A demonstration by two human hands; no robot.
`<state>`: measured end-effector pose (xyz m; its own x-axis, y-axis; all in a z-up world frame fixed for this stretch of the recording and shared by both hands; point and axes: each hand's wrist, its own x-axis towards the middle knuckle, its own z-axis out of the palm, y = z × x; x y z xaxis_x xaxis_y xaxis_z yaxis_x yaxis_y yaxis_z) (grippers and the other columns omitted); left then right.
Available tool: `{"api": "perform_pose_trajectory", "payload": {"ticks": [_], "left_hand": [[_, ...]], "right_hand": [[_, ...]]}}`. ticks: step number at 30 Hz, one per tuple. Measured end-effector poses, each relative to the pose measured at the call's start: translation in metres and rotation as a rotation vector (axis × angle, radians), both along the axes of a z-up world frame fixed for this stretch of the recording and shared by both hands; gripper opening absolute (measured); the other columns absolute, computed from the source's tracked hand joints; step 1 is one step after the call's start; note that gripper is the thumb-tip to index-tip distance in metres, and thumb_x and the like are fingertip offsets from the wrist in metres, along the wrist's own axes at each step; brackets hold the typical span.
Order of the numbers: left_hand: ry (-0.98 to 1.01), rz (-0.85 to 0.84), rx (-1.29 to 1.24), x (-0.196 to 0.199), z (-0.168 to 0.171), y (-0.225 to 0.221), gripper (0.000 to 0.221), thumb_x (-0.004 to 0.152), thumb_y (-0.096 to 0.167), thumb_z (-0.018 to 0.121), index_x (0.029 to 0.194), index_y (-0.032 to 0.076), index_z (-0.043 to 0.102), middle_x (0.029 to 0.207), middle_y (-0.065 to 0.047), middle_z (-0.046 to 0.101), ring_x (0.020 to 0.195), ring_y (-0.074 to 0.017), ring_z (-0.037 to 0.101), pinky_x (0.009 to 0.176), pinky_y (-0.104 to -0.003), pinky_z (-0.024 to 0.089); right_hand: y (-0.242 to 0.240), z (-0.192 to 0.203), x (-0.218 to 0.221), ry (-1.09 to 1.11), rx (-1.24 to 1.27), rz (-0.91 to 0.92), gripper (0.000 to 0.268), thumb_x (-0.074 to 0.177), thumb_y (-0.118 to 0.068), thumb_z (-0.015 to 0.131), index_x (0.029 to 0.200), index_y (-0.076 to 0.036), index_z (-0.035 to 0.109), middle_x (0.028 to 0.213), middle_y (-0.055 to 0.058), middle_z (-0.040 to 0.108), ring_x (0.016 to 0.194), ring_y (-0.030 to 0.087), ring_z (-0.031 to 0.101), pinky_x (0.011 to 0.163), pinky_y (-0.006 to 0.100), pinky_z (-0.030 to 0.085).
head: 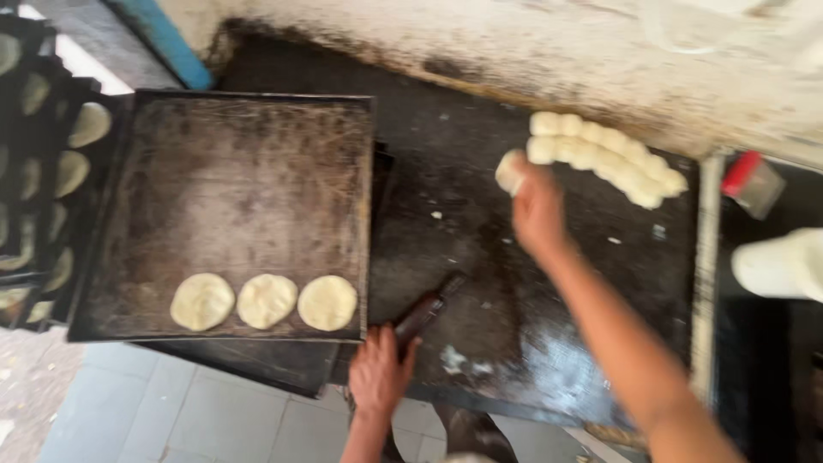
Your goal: The person flattens small pieces of dough using a rolling pin and places the resulting round dough onto a metal tray.
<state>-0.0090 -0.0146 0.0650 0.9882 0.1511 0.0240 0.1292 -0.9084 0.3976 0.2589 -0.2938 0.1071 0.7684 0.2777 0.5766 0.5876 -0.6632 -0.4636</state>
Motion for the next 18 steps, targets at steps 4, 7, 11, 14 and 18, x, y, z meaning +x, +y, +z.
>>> {"api": "perform_pose_trajectory", "payload": {"ticks": [4,7,11,14,18], "left_hand": [[-0.069,0.040,0.028,0.010,0.014,-0.007,0.052,0.091,0.054,0.068,0.109,0.005,0.060,0.097,-0.016,0.065,0.075,-0.0341,0.070,0.059,-0.045,0.059],[0.021,0.035,0.037,0.009,0.016,-0.008,0.053,0.092,0.054,0.068,0.109,0.004,0.059,0.097,-0.017,0.064,0.078,-0.0360,0.070,0.059,-0.045,0.059],[-0.033,0.055,0.096,0.002,0.015,-0.014,0.053,0.091,0.053,0.069,0.105,0.004,0.058,0.097,-0.018,0.063,0.086,-0.0365,0.070,0.062,-0.046,0.059],[-0.028,0.081,0.087,0.002,0.014,-0.019,0.052,0.090,0.051,0.070,0.107,0.004,0.058,0.099,-0.017,0.063,0.087,-0.0356,0.069,0.064,-0.045,0.059],[-0.082,0.113,0.127,-0.008,0.012,-0.027,0.050,0.089,0.049,0.070,0.109,0.004,0.058,0.098,-0.016,0.062,0.089,-0.0345,0.067,0.069,-0.045,0.058]], "right_hand": [[0.021,0.008,-0.175,0.151,-0.296,0.108,0.038,0.090,-0.007,0.060,0.127,-0.006,0.066,0.135,0.028,0.061,0.131,0.047,0.054,0.111,0.053,0.041],[0.017,-0.007,-0.202,0.182,-0.219,0.099,0.051,0.087,-0.011,0.067,0.134,0.007,0.060,0.144,0.040,0.049,0.134,0.052,0.043,0.104,0.057,0.039],[0.018,-0.039,-0.114,0.388,-0.349,0.078,0.042,0.091,0.004,0.063,0.132,-0.005,0.065,0.148,0.014,0.060,0.138,0.032,0.053,0.113,0.045,0.050],[0.028,-0.047,-0.102,0.426,-0.275,0.105,0.035,0.098,0.006,0.057,0.129,-0.008,0.066,0.156,0.009,0.058,0.144,0.027,0.054,0.116,0.038,0.052],[0.012,-0.031,-0.169,0.356,-0.343,0.595,0.070,0.086,-0.004,0.057,0.154,0.007,0.049,0.157,0.019,0.049,0.153,0.038,0.033,0.127,0.052,0.021]]}}
